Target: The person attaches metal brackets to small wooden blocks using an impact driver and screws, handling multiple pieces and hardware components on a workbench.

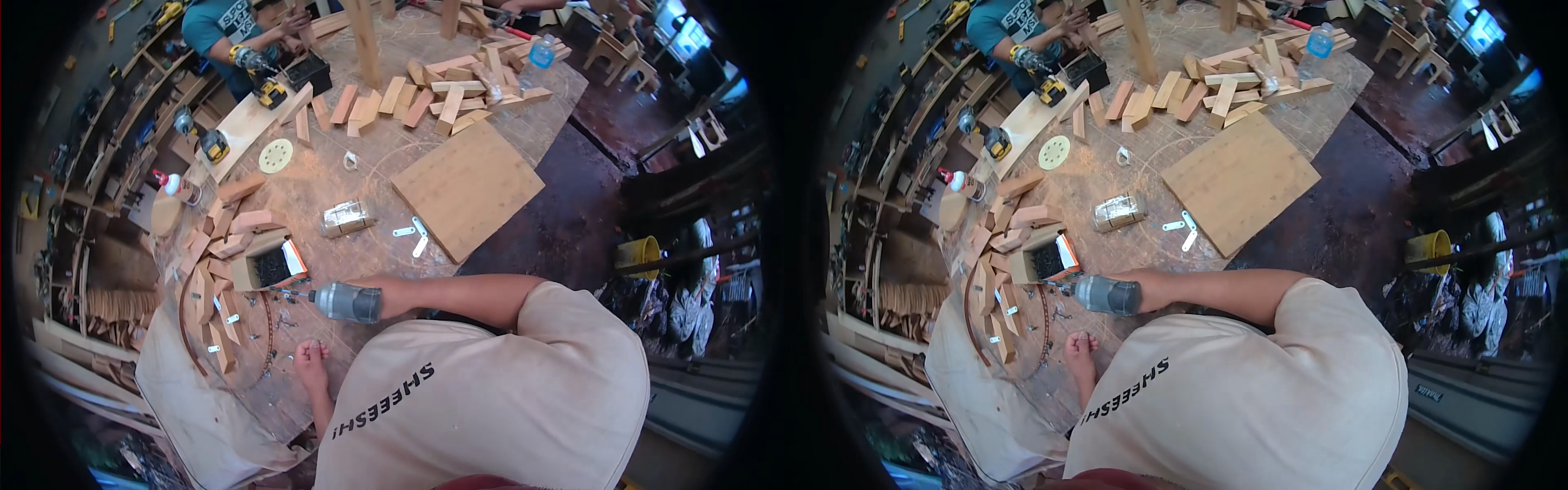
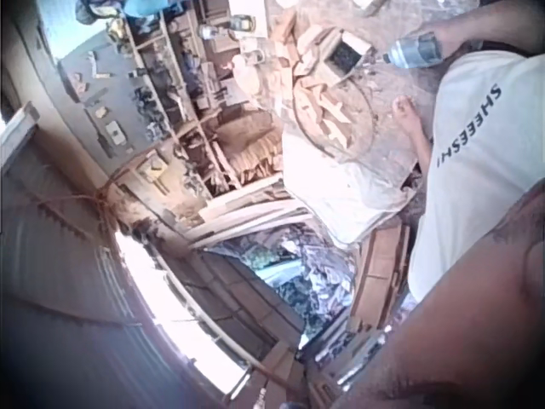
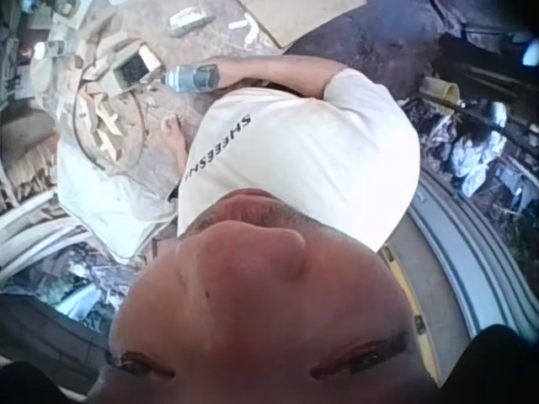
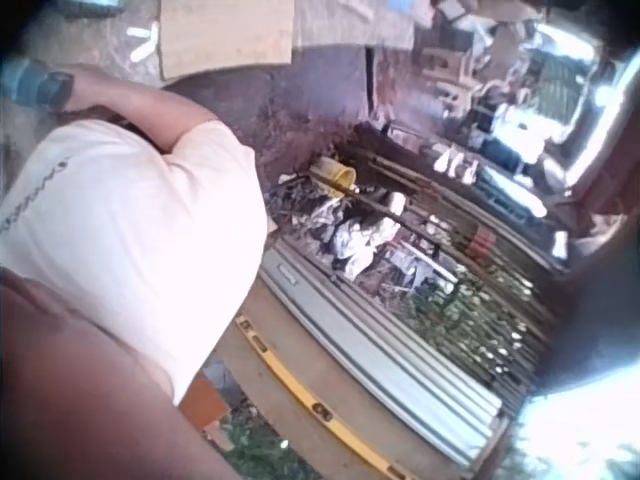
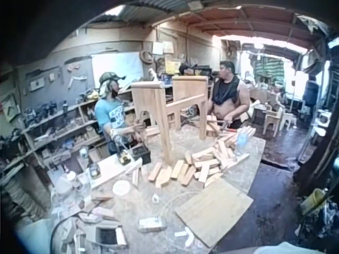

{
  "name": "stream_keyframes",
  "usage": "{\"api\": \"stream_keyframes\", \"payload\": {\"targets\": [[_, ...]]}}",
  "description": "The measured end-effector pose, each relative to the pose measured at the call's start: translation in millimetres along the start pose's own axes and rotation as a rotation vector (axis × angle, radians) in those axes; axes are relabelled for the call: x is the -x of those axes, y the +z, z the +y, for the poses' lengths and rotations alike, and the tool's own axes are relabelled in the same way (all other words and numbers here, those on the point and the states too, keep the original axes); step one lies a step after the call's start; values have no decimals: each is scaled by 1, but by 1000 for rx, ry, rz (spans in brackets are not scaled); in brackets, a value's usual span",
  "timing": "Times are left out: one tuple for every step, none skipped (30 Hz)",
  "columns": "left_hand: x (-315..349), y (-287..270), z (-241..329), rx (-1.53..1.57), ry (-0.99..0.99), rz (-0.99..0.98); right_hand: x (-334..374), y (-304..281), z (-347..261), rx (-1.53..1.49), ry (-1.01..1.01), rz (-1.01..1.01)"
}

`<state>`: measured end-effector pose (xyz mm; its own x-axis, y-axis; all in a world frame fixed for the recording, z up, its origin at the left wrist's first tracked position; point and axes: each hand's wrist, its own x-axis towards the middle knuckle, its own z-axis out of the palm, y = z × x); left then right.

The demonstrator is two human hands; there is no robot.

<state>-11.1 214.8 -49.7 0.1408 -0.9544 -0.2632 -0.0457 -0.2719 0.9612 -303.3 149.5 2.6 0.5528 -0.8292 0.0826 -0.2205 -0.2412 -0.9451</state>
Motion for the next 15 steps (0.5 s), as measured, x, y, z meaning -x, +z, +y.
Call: {"api": "stream_keyframes", "payload": {"targets": [[4,9,4,-19,15,-15,2,-13,-1,-11,-2,-17],[8,14,7,-40,33,-31,5,-25,-5,55,-91,-77],[11,19,9,-44,29,-15,7,-38,-3,123,-182,-134],[13,23,13,-51,39,-2,10,-52,2,115,-193,-142],[12,28,17,-55,54,7,12,-69,11,90,-116,-128],[14,31,19,-59,62,17,8,-86,20,66,-40,-114],[17,33,20,-73,65,39,-2,-108,37,65,7,-71],[20,36,22,-86,73,61,-15,-132,56,66,51,-28],[25,41,24,-87,90,71,-31,-159,69,182,80,66],[34,49,26,-106,68,75,-48,-184,80,298,102,159],[42,56,27,-124,48,82,-66,-208,96,487,108,228],[50,60,22,-160,44,87,-85,-229,111,674,103,298],[55,64,18,-195,40,98,-101,-249,121,694,170,285],[57,74,20,-189,68,132,-114,-268,133,714,237,274],[72,82,24,-151,48,131,-131,-277,139,809,139,390]]}}
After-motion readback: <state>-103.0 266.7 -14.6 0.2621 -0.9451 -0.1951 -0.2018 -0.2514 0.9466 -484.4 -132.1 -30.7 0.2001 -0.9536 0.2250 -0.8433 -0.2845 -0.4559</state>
